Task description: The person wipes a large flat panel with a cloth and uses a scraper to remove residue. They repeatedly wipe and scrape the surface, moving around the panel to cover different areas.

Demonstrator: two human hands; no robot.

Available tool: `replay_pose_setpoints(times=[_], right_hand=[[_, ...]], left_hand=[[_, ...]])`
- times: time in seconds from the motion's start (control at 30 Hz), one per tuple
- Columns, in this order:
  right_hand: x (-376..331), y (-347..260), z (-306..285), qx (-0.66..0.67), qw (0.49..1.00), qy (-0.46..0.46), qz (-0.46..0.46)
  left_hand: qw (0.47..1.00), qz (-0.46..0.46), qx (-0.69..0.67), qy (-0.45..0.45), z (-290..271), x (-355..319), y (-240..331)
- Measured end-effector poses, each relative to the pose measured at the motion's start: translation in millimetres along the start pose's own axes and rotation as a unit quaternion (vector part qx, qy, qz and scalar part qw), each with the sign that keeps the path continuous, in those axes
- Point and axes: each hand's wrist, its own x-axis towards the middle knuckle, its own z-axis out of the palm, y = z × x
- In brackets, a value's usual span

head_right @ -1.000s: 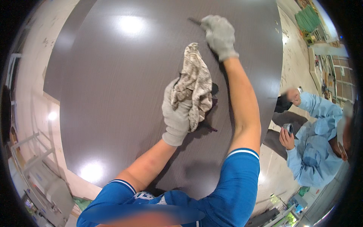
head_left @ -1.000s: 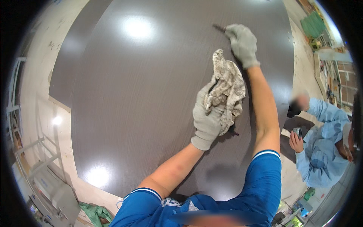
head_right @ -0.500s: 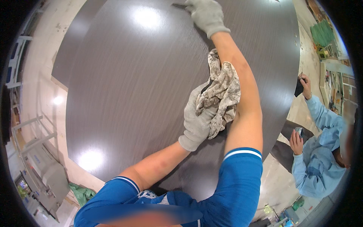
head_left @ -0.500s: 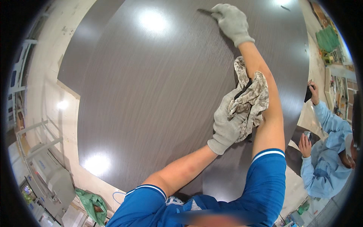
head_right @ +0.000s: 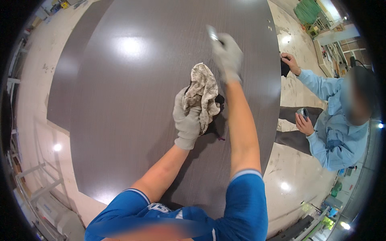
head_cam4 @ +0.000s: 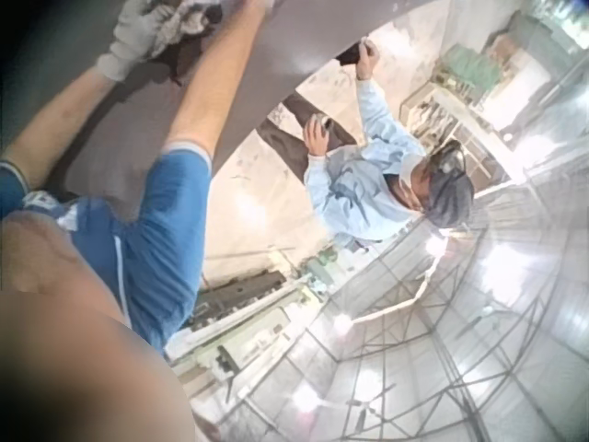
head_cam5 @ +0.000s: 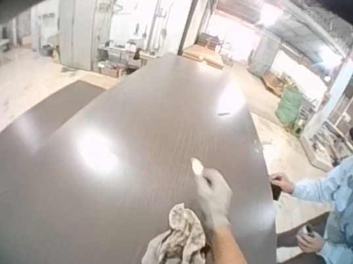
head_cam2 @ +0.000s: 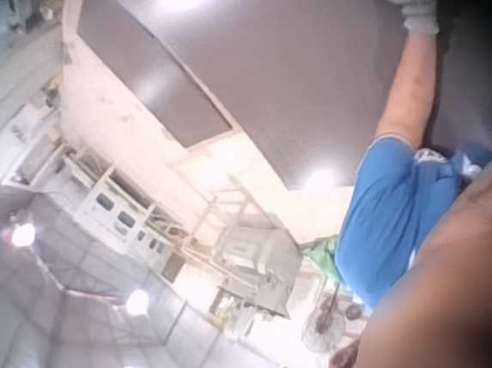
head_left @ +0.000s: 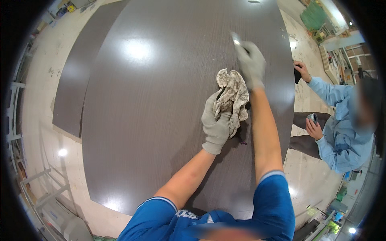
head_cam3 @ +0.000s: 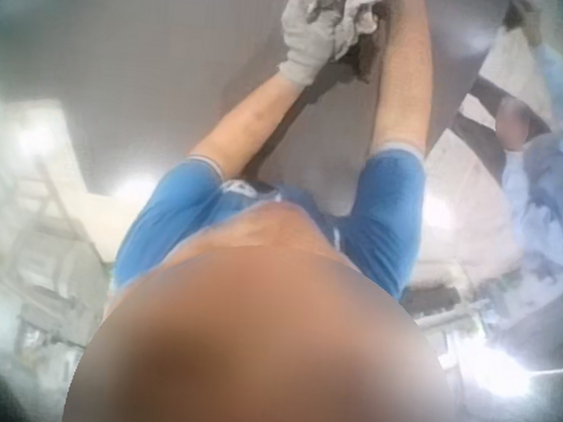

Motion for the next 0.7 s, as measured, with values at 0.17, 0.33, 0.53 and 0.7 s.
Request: replay_pose_setpoints(times=[0.17, 0.33, 0.53, 0.7], right_hand=[[-194, 88, -113, 0.022, 0.992, 0.106, 0.063], [-387, 95, -187, -0.035, 0.985, 0.083, 0.149], [-454, 85, -182, -0.129, 0.981, 0.097, 0.105], [-447, 83, -170, -0.045, 0.966, 0.182, 0.180]], left_hand=[[0.996, 0.048, 0.075, 0.010, -12, 29, 26], [0.990, 0.124, 0.027, -0.060, -126, 169, 89], [0.736, 0.078, 0.670, -0.053, -132, 333, 51], [0.660, 0.253, 0.550, -0.445, 124, 188, -32]])
